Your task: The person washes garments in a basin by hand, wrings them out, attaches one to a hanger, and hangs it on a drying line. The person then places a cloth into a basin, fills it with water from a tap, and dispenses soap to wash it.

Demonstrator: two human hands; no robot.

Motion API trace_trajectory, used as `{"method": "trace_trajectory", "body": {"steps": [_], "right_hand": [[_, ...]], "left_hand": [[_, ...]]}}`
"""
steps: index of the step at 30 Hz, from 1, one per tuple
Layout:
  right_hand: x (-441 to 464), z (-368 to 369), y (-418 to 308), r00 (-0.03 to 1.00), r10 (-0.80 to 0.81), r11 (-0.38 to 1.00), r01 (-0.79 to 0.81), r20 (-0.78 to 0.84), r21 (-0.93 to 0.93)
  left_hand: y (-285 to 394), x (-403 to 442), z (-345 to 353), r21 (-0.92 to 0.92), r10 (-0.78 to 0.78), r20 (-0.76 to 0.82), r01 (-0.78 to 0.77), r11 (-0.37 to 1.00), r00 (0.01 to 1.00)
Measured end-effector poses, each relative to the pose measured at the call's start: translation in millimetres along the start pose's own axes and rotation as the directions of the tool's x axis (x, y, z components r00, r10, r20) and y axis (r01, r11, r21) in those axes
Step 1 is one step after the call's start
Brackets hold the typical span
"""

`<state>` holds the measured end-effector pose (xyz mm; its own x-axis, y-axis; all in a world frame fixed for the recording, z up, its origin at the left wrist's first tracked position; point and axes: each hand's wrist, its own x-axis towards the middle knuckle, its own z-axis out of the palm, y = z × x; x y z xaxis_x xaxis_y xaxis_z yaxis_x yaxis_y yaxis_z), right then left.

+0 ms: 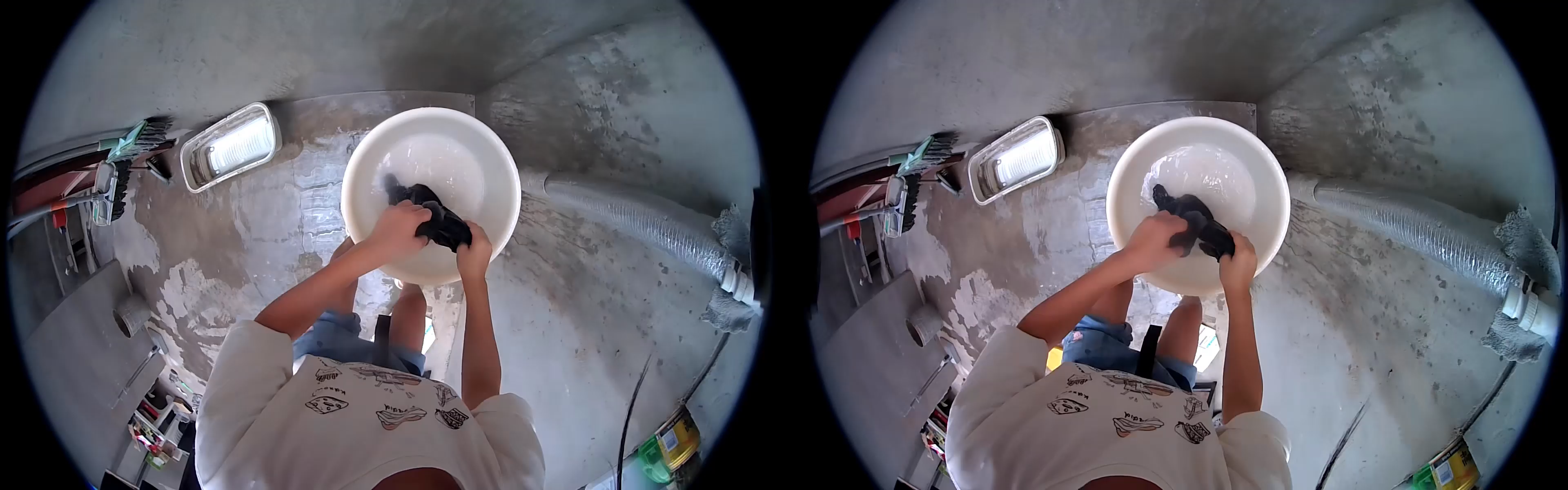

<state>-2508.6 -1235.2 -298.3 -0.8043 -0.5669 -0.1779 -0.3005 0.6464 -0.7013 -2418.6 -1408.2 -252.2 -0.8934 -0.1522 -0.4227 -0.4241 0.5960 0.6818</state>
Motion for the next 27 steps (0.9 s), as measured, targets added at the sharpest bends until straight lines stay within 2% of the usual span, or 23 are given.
{"method": "trace_trajectory", "body": {"steps": [1,2,3,5,7,8,9,10,11,12,13,14,15,17,18,19,20,21,22,23,24,25,27], "right_hand": [[-6.8,-20.9,-17.1,0.998,-0.020,1.000,0.019,-0.059,-0.005],[-13.4,-39.2,-28.4,0.993,-0.068,0.998,0.069,-0.097,0.003],[-20.2,-49.9,-36.9,0.992,-0.068,0.998,0.067,-0.103,-0.006],[-25.3,-63.6,-48.1,0.985,-0.042,0.999,0.044,-0.168,0.010],[-21.2,-60.2,-53.5,0.989,-0.021,1.000,0.019,-0.145,-0.015],[-13.2,-52.3,-54.9,0.991,-0.129,0.988,0.126,-0.032,-0.091],[-5.5,-42.1,-55.2,0.971,-0.222,0.960,0.233,0.085,-0.152],[3.1,-27.2,-56.5,0.936,-0.274,0.941,0.308,0.221,-0.139],[10.3,-12.0,-57.6,0.880,-0.315,0.920,0.375,0.354,-0.114],[17.7,2.2,-53.3,0.883,-0.302,0.925,0.363,0.359,-0.114],[26.8,18.7,-45.8,0.910,-0.306,0.929,0.350,0.279,-0.121],[32.3,34.3,-39.7,0.931,-0.311,0.933,0.338,0.193,-0.127],[34.8,48.8,-35.6,0.931,-0.309,0.933,0.336,0.191,-0.126],[46.9,79.2,-20.1,0.957,-0.065,0.868,0.194,0.282,-0.458],[51.0,100.4,8.2,0.941,-0.086,0.837,0.246,0.326,-0.489],[58.5,112.3,25.4,0.932,-0.200,0.806,0.332,0.303,-0.489],[74.7,126.5,37.1,0.933,-0.206,0.789,0.338,0.296,-0.513],[88.8,143.6,48.0,0.932,-0.206,0.776,0.341,0.298,-0.530],[107.7,154.1,62.7,0.930,-0.247,0.831,0.348,0.273,-0.435],[134.5,141.2,42.7,0.874,-0.460,0.670,0.458,0.158,-0.584],[156.6,133.4,34.7,0.908,-0.380,0.735,0.411,0.175,-0.539],[169.1,135.9,46.0,0.935,-0.333,0.862,0.355,0.123,-0.361],[172.3,129.7,26.4,0.987,-0.061,0.834,0.132,0.149,-0.536]], "left_hand": [[-0.8,-13.4,-9.4,-0.250,0.033,-0.112,-0.060,0.966,0.993],[-1.0,-20.6,-18.2,-0.476,0.035,-0.228,-0.143,0.868,0.973],[-3.5,-19.3,-22.7,-0.480,0.044,-0.228,-0.152,0.864,0.973],[-19.6,-4.7,-17.5,-0.534,-0.098,-0.468,-0.193,0.823,0.878],[-42.0,23.2,0.3,-0.533,-0.115,-0.481,-0.185,0.825,0.869],[-44.4,37.5,-2.3,-0.918,-0.473,-0.116,0.088,0.387,0.874],[-44.3,44.4,-0.8,-0.991,-0.427,0.103,0.129,0.033,0.899],[-40.5,50.3,-4.1,-0.926,-0.359,0.316,0.203,-0.318,0.878],[-44.9,59.7,8.8,-0.922,-0.356,0.327,0.215,-0.321,0.875],[-53.9,71.0,30.5,-0.941,-0.329,0.270,0.175,-0.291,0.905],[-64.2,82.0,52.9,-0.957,-0.302,0.206,0.128,-0.259,0.931],[-66.3,87.2,65.4,-0.994,-0.243,-0.038,-0.013,0.104,0.969],[-70.4,84.6,78.9,-0.979,-0.306,-0.026,0.037,0.198,0.952],[-58.9,73.2,67.2,-0.992,-0.442,0.084,0.036,-0.117,0.893],[-63.2,73.9,79.2,-0.988,-0.566,-0.050,-0.123,-0.091,0.823],[-70.2,72.7,93.3,-0.961,-0.678,-0.171,-0.272,-0.044,0.715],[-79.1,72.6,105.5,-0.703,-0.516,-0.585,-0.073,0.708,0.625],[-80.0,78.3,124.1,-0.494,-0.397,-0.660,0.030,0.869,0.638],[-73.0,95.0,119.1,-0.426,-0.430,-0.707,0.146,0.893,0.562],[-68.7,117.5,106.2,-0.359,-0.444,-0.753,0.262,0.896,0.485],[-71.0,139.3,95.1,-0.406,-0.480,-0.701,0.257,0.877,0.528],[-73.5,160.2,82.1,-0.456,-0.511,-0.652,0.248,0.855,0.560],[-73.9,175.9,58.9,-0.471,-0.569,-0.571,0.332,0.817,0.591]]}}
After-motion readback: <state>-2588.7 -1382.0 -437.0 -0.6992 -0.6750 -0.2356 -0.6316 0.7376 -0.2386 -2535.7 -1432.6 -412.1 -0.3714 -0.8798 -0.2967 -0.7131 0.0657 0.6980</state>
